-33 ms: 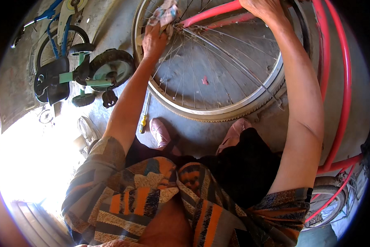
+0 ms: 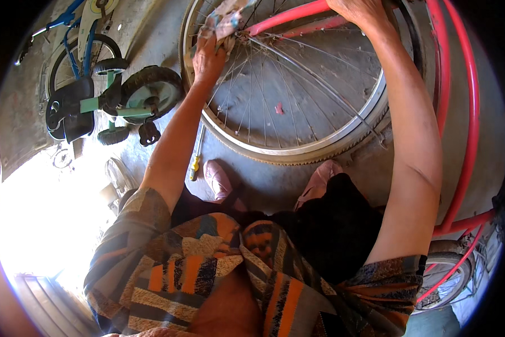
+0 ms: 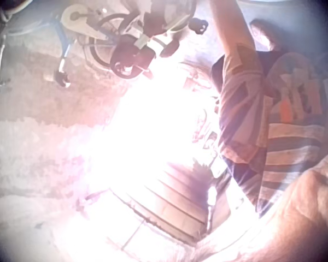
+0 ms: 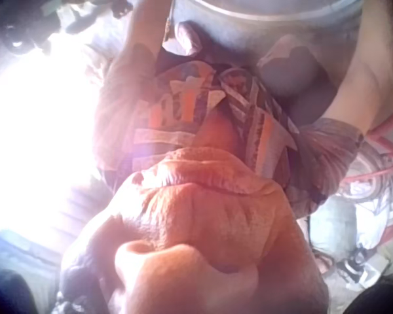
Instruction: The person wipes the wheel spokes and frame of a bicycle with a cloth, then uses a screwdriver to adjust a component on a small tricycle.
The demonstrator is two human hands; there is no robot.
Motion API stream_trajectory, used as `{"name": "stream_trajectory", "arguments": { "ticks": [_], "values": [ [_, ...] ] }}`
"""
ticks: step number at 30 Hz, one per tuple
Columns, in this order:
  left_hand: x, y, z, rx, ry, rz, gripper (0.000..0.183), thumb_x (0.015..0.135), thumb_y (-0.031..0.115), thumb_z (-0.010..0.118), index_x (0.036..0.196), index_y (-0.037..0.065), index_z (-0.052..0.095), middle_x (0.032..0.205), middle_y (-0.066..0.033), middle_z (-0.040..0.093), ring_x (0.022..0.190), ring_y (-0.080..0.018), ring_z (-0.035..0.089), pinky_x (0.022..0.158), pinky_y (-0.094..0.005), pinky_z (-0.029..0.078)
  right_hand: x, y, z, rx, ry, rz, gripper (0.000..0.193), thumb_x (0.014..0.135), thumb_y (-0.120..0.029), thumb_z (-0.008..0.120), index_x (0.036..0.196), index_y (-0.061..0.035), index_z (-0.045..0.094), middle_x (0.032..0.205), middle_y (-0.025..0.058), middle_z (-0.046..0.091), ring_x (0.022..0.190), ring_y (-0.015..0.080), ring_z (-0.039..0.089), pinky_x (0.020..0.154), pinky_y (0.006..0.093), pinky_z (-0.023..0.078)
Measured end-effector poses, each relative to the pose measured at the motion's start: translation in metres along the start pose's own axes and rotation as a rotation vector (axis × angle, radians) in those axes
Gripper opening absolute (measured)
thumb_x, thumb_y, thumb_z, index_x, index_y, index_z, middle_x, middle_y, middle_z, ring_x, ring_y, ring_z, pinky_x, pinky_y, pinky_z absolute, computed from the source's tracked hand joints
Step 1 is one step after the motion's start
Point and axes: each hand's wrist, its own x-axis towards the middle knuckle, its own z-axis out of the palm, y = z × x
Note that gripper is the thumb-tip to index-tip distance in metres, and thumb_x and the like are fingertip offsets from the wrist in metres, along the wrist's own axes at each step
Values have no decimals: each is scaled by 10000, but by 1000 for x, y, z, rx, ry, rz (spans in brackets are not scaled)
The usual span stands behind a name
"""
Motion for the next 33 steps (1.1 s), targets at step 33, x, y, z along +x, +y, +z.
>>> {"name": "stream_trajectory", "arguments": {
  "ticks": [33],
  "values": [
    [-82, 11, -28, 283, -218, -157, 155, 796, 144, 569, 933, 74, 582, 912, -184, 654, 792, -423, 642, 689, -527, 509, 9, -25, -21, -47, -240, -3, 282, 838, -255, 539, 700, -61, 690, 783, 143, 683, 818, 313, 641, 824, 458, 441]
  ]
}}
